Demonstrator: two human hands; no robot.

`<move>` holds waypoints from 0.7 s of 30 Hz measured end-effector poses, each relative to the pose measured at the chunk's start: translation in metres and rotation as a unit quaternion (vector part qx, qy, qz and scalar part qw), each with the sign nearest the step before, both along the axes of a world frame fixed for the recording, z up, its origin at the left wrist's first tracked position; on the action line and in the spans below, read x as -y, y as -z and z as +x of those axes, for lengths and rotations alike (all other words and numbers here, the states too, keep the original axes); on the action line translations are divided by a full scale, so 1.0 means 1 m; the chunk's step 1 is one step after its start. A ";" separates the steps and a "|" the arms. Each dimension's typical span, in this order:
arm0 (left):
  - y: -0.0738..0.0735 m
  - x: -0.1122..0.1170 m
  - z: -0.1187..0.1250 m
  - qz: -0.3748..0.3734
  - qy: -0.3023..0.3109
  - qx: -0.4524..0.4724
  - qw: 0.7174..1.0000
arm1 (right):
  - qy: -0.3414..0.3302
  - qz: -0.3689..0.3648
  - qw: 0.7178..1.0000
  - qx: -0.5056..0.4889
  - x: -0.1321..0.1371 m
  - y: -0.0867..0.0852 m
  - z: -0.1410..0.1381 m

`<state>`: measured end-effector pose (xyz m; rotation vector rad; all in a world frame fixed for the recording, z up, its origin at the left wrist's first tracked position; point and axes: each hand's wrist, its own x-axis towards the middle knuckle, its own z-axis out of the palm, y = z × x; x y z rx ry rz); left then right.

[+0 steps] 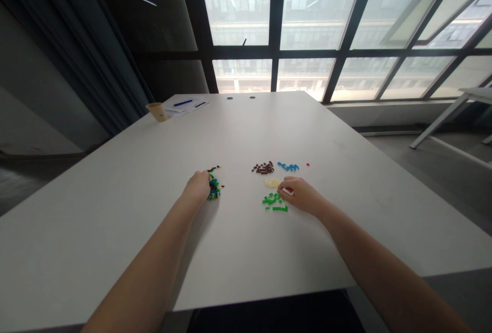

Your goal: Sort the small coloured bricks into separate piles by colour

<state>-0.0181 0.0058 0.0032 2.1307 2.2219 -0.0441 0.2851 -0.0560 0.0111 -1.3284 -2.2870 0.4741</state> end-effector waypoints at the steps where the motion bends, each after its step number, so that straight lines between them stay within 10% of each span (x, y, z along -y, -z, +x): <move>1: 0.000 0.000 0.000 0.002 0.002 0.002 1.000 | 0.000 0.000 1.000 -0.001 0.000 0.000 0.000; 13: -0.010 0.004 0.005 0.092 0.013 0.160 0.983 | -0.004 -0.007 1.000 -0.002 0.001 -0.001 0.000; 21: -0.012 0.016 0.045 0.066 0.006 0.575 0.815 | 0.009 -0.004 1.000 0.004 0.000 0.000 0.000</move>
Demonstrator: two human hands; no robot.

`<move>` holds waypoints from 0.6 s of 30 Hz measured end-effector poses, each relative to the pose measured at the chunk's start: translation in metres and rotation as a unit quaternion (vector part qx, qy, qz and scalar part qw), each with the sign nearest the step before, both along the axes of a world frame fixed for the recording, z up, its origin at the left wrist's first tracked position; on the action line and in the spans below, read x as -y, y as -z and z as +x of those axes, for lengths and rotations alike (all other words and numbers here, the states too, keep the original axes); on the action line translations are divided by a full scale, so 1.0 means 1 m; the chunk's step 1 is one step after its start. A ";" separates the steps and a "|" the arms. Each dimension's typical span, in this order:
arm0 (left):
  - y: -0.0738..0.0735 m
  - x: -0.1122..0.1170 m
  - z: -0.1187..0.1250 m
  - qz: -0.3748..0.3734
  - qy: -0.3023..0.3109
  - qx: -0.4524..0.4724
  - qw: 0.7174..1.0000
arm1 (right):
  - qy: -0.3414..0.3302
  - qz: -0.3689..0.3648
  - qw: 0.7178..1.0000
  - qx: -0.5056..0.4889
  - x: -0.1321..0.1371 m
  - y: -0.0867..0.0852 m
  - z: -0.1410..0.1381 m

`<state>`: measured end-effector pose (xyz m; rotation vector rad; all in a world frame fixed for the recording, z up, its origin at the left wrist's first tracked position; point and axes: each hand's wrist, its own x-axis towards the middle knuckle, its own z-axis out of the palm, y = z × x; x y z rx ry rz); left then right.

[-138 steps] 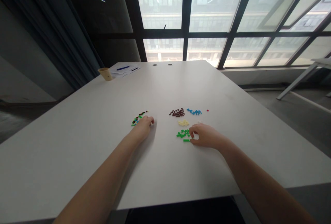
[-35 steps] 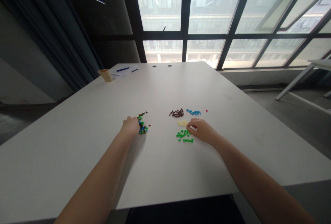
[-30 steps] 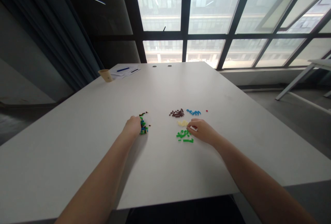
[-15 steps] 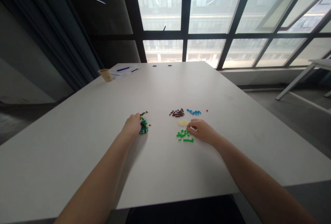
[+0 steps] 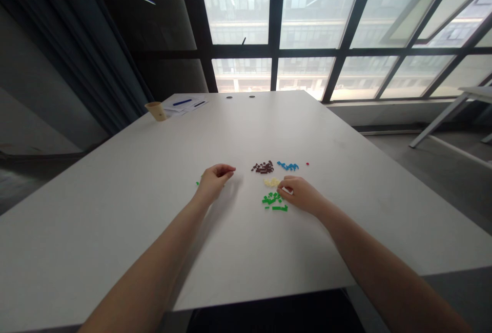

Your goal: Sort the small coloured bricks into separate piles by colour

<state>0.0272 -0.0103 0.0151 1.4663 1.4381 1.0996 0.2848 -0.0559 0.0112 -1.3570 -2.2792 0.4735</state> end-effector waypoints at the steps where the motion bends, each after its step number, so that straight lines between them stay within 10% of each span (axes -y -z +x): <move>1: 0.002 0.002 0.005 -0.014 0.009 0.039 0.999 | 0.002 0.000 1.000 0.000 0.000 0.000 0.000; 18: 0.008 0.031 0.046 -0.129 0.207 0.333 0.911 | -0.008 0.013 1.000 -0.016 -0.003 0.004 -0.001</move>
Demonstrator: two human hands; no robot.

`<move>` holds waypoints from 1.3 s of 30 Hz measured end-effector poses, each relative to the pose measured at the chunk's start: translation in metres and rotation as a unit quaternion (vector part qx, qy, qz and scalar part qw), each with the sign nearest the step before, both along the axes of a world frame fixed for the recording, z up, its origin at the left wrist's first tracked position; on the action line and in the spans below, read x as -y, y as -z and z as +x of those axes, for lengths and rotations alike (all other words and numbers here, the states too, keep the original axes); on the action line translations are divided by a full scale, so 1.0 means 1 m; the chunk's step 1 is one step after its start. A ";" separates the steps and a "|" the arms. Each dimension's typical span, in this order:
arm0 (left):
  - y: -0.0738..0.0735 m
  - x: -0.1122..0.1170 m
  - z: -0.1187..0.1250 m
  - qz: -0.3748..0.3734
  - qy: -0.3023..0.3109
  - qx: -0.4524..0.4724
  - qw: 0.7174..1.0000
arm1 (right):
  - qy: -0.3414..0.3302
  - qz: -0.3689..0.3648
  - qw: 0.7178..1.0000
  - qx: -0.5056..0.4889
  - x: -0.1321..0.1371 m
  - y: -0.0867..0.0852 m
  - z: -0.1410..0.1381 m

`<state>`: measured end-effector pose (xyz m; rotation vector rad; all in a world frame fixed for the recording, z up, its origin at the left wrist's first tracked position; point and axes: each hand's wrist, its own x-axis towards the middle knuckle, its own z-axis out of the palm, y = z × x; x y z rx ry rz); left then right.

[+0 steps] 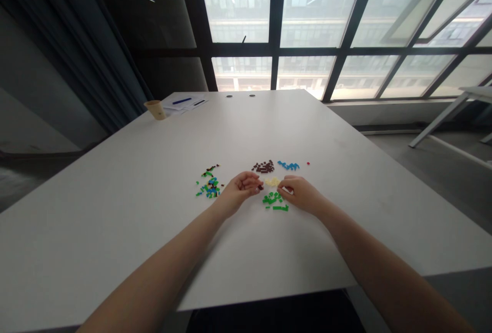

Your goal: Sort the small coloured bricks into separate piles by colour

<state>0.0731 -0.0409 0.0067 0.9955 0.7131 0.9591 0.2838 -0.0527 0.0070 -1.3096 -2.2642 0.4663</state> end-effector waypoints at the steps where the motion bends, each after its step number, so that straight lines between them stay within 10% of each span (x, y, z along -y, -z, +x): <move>1: 0.000 0.000 0.000 -0.012 0.002 0.007 1.000 | -0.002 0.000 1.000 -0.001 0.000 0.000 0.000; 20: 0.006 0.003 0.000 -0.062 0.068 -0.028 0.995 | -0.045 0.100 0.991 -0.075 0.021 -0.012 -0.032; 25: 0.004 0.000 -0.005 0.034 0.047 -0.153 0.987 | -0.054 0.112 0.991 -0.046 0.009 -0.006 -0.032; 27: 0.001 -0.005 -0.015 0.150 -0.003 -0.291 0.945 | -0.037 0.102 0.993 -0.035 -0.005 -0.006 -0.027; 30: 0.000 -0.017 -0.037 0.306 -0.101 -0.509 0.798 | 0.035 0.063 0.997 -0.003 -0.035 -0.007 -0.021; 33: 0.002 -0.027 -0.055 0.330 -0.122 -0.630 0.692 | 0.070 0.027 0.997 0.035 -0.067 -0.005 -0.021; 39: 0.013 -0.035 -0.066 0.315 -0.077 -0.654 0.683 | 0.106 -0.039 0.991 0.077 -0.109 0.005 -0.038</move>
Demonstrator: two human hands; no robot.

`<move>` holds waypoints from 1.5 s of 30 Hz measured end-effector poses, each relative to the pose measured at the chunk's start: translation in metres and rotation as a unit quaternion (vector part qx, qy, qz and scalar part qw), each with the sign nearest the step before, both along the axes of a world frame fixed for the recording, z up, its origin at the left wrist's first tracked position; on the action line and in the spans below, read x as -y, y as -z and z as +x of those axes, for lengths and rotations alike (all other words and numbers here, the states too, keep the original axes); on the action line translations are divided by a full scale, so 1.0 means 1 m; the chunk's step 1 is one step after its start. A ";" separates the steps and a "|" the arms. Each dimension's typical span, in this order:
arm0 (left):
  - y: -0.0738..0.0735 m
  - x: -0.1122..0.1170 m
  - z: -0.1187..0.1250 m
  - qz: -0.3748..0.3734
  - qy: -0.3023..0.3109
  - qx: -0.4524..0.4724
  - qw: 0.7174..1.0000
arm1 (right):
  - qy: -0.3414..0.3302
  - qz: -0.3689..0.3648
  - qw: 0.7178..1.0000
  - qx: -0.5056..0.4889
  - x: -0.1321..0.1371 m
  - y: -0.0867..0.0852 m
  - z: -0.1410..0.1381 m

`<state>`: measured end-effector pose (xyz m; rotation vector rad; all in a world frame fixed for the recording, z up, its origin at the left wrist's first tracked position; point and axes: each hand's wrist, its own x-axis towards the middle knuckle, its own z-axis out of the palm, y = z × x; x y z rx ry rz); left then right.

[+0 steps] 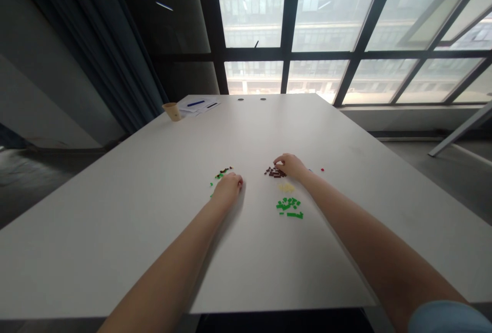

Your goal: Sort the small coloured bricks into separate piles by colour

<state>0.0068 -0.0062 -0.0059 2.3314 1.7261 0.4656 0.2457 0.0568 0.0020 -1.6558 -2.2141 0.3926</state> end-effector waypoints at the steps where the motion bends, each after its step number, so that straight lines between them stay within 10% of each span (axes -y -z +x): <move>1: 0.001 -0.001 0.000 -0.004 0.004 0.005 1.000 | 0.006 -0.014 1.000 0.001 -0.004 0.001 -0.003; 13: 0.000 0.000 -0.002 -0.025 0.001 0.012 1.000 | 0.032 -0.054 0.998 -0.025 -0.009 -0.003 0.004; 28: -0.009 0.003 0.011 0.023 0.023 0.063 0.997 | 0.085 0.007 0.989 -0.124 0.091 -0.015 0.046; 45: -0.008 0.017 0.027 -0.087 0.105 0.066 0.988 | 0.040 0.027 0.991 -0.122 0.094 -0.001 0.047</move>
